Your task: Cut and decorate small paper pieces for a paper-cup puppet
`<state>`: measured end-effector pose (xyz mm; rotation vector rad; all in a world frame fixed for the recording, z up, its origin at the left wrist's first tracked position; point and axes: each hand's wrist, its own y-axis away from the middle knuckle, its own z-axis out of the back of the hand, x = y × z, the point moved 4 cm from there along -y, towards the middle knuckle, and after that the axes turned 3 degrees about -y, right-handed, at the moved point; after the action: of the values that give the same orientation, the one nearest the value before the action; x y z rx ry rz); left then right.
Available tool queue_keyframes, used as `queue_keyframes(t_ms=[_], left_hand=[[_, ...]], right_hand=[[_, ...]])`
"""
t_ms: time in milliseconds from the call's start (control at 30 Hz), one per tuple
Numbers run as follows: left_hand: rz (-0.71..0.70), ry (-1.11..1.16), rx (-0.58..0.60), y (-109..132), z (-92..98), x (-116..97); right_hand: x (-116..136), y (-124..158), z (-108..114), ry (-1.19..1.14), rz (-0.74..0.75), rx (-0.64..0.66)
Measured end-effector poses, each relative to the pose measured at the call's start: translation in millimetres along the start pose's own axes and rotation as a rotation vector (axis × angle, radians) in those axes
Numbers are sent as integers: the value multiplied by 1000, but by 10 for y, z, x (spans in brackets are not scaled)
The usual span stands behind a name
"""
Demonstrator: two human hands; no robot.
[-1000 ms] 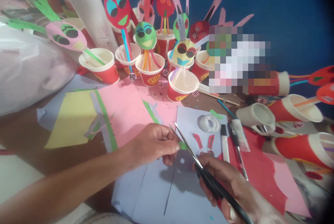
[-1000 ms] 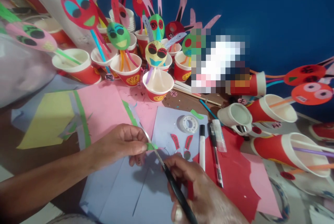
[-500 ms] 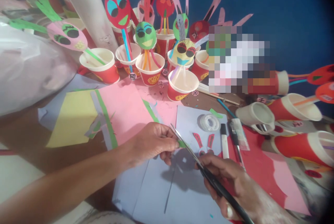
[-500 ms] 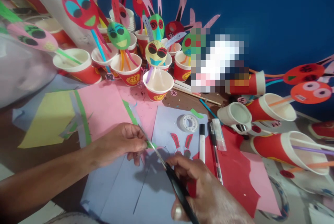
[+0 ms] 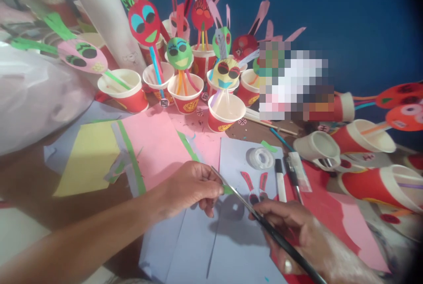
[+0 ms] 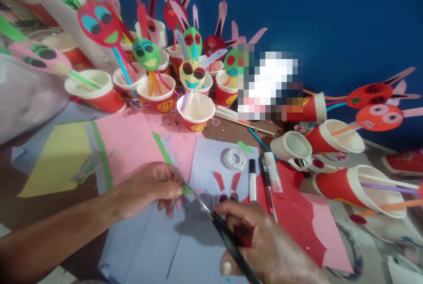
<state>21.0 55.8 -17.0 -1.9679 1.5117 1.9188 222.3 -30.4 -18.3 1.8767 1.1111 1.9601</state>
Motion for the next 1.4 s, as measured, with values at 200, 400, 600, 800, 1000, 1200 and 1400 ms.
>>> queue_keyframes(t_ms=[200, 400, 600, 800, 1000, 1200, 1400], left_hand=[[-1, -15, 34, 23, -60, 4], [90, -91, 158, 42, -226, 98], [138, -117, 215, 26, -283, 192], [162, -118, 214, 31, -308, 220], [118, -73, 212, 33, -286, 193], [-64, 105, 229, 36, -267, 122], [-105, 23, 150, 64, -390, 107]], right_hand=[[300, -22, -50, -80, 313, 8], [378, -73, -246, -110, 293, -32], [342, -136, -362, -171, 216, -77], [361, -148, -385, -55, 222, -147], [410, -110, -367, -11, 279, -254], [469, -68, -271, -46, 357, -429], [459, -94, -302, -99, 319, -432]])
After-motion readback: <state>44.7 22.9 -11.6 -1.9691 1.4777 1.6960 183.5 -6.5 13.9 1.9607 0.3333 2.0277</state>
